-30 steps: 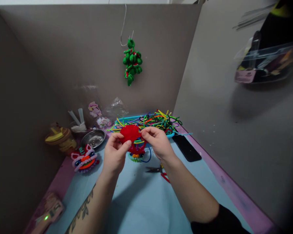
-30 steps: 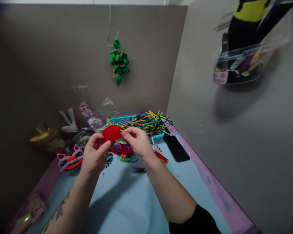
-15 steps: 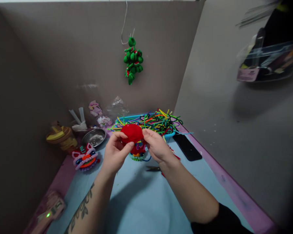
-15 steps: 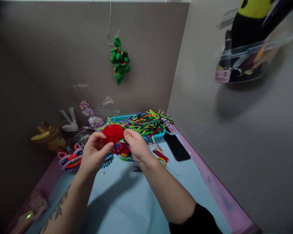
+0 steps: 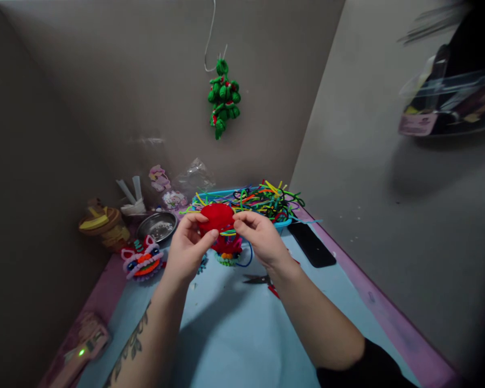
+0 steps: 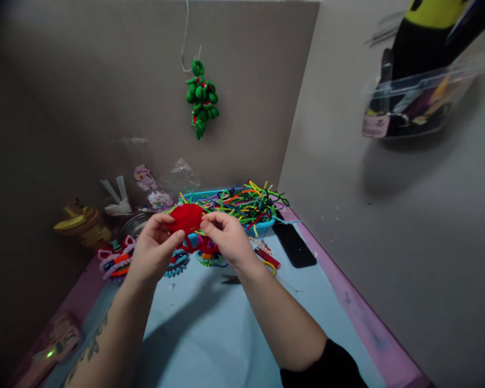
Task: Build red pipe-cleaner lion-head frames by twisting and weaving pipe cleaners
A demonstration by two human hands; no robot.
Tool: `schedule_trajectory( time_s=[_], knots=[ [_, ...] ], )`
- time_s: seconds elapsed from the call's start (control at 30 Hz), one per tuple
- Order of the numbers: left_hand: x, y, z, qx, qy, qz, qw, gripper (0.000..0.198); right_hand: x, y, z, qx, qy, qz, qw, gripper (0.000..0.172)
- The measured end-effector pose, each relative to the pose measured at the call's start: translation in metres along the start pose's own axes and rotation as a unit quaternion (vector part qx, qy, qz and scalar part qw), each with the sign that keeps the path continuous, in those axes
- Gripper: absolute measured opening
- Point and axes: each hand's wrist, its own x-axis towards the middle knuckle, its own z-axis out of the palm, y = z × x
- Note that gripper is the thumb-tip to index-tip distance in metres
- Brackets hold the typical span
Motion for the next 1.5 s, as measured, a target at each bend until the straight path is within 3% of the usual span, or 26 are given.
schedule_trajectory(
  time_s=[0.17,0.37,0.43,0.67,0.83,0.9,1.1,1.3,1.5],
  knots=[
    [0.000,0.002,0.002,0.016,0.022,0.011,1.000,0.032,-0.001,0.000,0.001,0.010,-0.030,0.002,1.000,0.045],
    [-0.004,0.000,0.004,0.038,0.040,0.023,0.998,0.030,-0.006,-0.002,0.003,-0.110,0.054,-0.111,0.986,0.018],
    [-0.005,-0.001,0.005,0.041,0.038,0.030,0.998,0.029,-0.008,-0.005,0.003,-0.174,0.040,-0.135,0.975,0.010],
    [-0.005,0.000,0.006,0.036,0.042,0.032,0.998,0.031,-0.010,-0.012,0.002,-0.244,-0.008,-0.168,0.955,0.014],
    [-0.005,-0.001,0.007,0.038,0.038,0.032,0.998,0.032,-0.012,-0.014,0.000,-0.382,0.005,-0.255,0.888,0.013],
    [-0.005,-0.001,0.006,0.036,0.043,0.026,0.998,0.033,-0.012,-0.015,-0.003,-0.402,0.010,-0.269,0.875,0.013],
    [-0.002,0.001,0.004,0.026,0.041,0.023,0.999,0.032,-0.005,-0.017,-0.008,-0.314,-0.066,-0.184,0.929,0.019],
    [-0.003,-0.002,0.003,0.023,0.042,0.015,0.999,0.033,-0.006,-0.014,-0.006,-0.344,-0.003,-0.247,0.906,0.014],
    [-0.001,-0.003,0.003,0.010,0.054,0.014,0.998,0.034,-0.003,-0.017,-0.009,-0.301,-0.049,-0.208,0.929,0.011]
  ],
)
